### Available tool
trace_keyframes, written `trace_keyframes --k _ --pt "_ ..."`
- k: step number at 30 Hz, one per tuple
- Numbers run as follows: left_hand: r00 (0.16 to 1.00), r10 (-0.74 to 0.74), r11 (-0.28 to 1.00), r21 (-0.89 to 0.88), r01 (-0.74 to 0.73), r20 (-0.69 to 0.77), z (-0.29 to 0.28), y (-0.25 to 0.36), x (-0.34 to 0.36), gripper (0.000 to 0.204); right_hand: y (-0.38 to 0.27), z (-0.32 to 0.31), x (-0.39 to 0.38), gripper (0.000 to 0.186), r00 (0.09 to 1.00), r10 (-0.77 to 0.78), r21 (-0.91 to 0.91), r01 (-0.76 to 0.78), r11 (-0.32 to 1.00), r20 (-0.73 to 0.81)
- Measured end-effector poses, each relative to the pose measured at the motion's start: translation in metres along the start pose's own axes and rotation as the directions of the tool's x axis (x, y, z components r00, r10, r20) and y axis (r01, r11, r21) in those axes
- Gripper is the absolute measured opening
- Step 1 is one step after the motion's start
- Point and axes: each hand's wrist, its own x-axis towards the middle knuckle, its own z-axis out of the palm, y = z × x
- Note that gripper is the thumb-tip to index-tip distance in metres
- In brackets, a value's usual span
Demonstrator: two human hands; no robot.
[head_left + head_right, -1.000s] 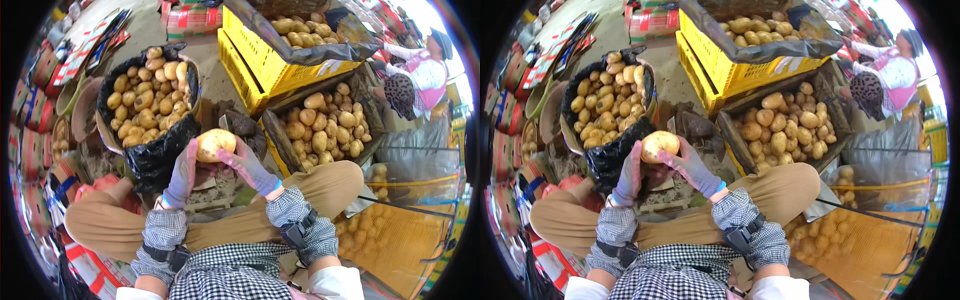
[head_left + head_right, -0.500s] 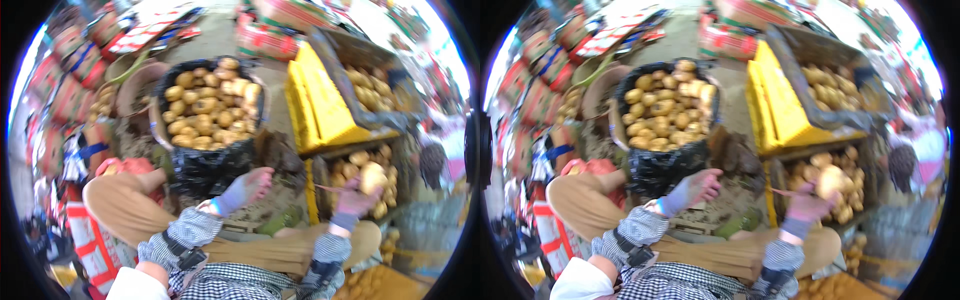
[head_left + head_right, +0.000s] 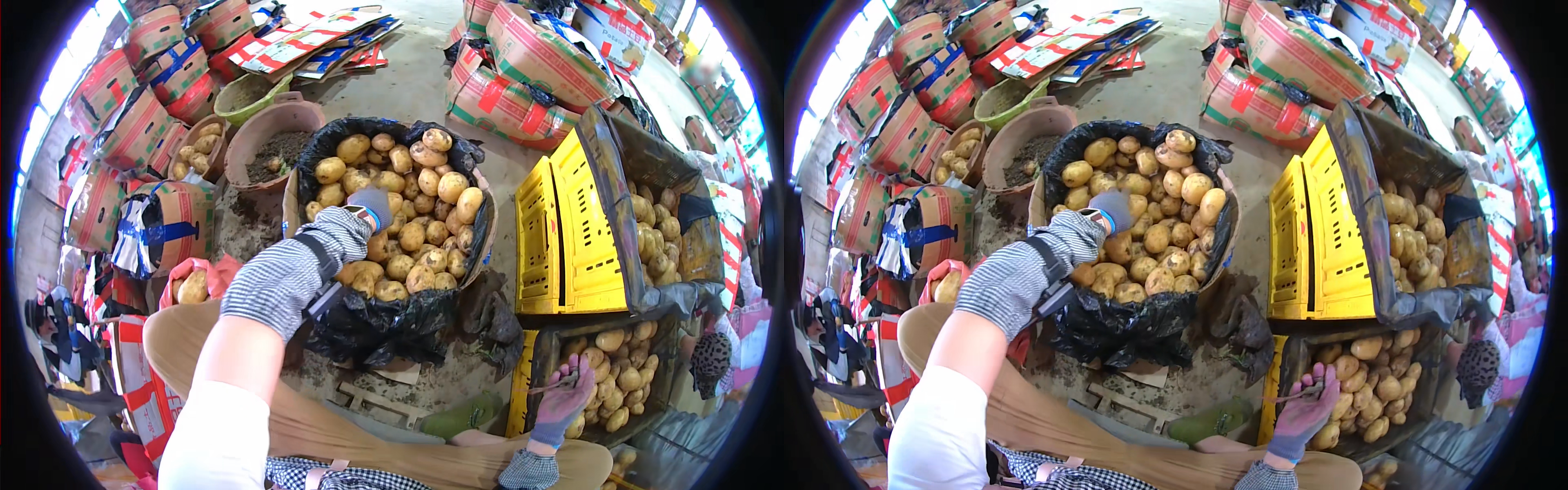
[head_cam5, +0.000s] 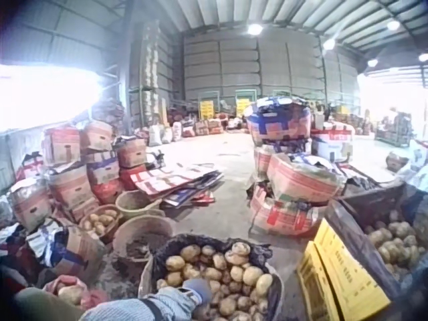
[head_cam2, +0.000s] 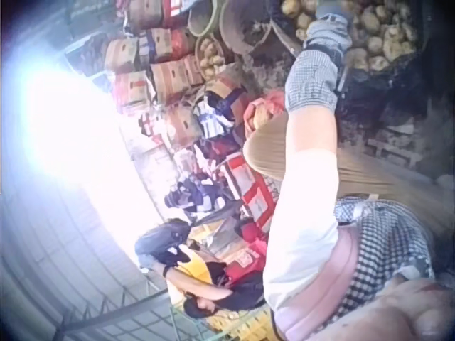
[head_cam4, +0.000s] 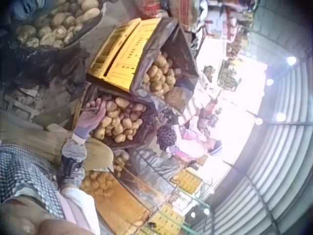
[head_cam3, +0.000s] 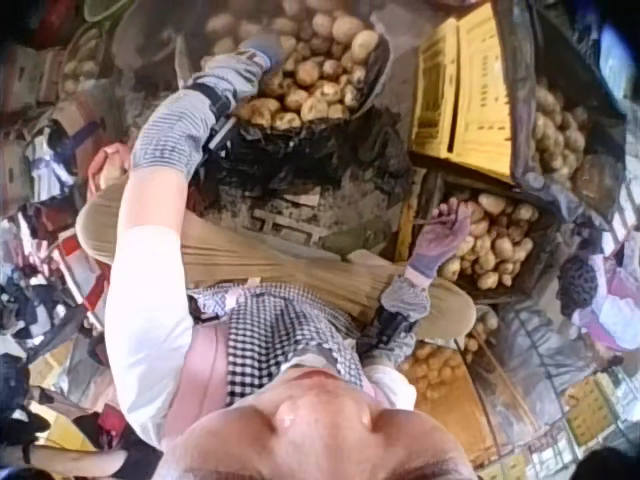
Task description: Peel and inspect potatoes using a manual hand peeler.
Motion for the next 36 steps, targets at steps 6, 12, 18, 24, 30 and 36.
trace_keyframes --k 6,12,18,24,30,36 --pt "0.999 -0.032 0.999 0.036 0.033 -0.027 0.017 0.018 0.028 0.064 0.000 0.004 0.002 0.043 1.000 0.018 -0.061 -0.017 0.998 0.003" --pt "0.956 0.076 0.339 -0.909 0.243 0.284 -0.008 -0.011 0.002 0.066 0.003 0.022 -0.019 0.046 0.996 0.083 -0.127 -0.080 0.989 0.017" --pt "0.736 0.668 -0.410 -0.773 0.484 0.107 -0.047 0.042 -0.121 0.051 0.009 0.026 -0.047 0.048 0.983 0.072 -0.226 -0.032 0.974 0.170" --pt "0.700 0.709 -0.449 -0.711 0.542 0.086 -0.025 0.089 -0.201 0.053 0.006 0.042 -0.077 0.049 0.837 -0.089 -0.381 0.337 0.861 0.540" --pt "0.813 0.528 -0.318 -0.830 0.459 0.247 0.005 0.118 -0.255 0.046 0.023 0.048 -0.077 0.048 0.657 0.002 -0.349 0.398 0.848 0.754" --pt "0.881 0.399 -0.414 -0.808 0.420 0.254 0.030 0.130 -0.270 0.042 0.041 0.041 -0.081 0.041 0.678 0.174 -0.432 0.233 0.871 0.714"
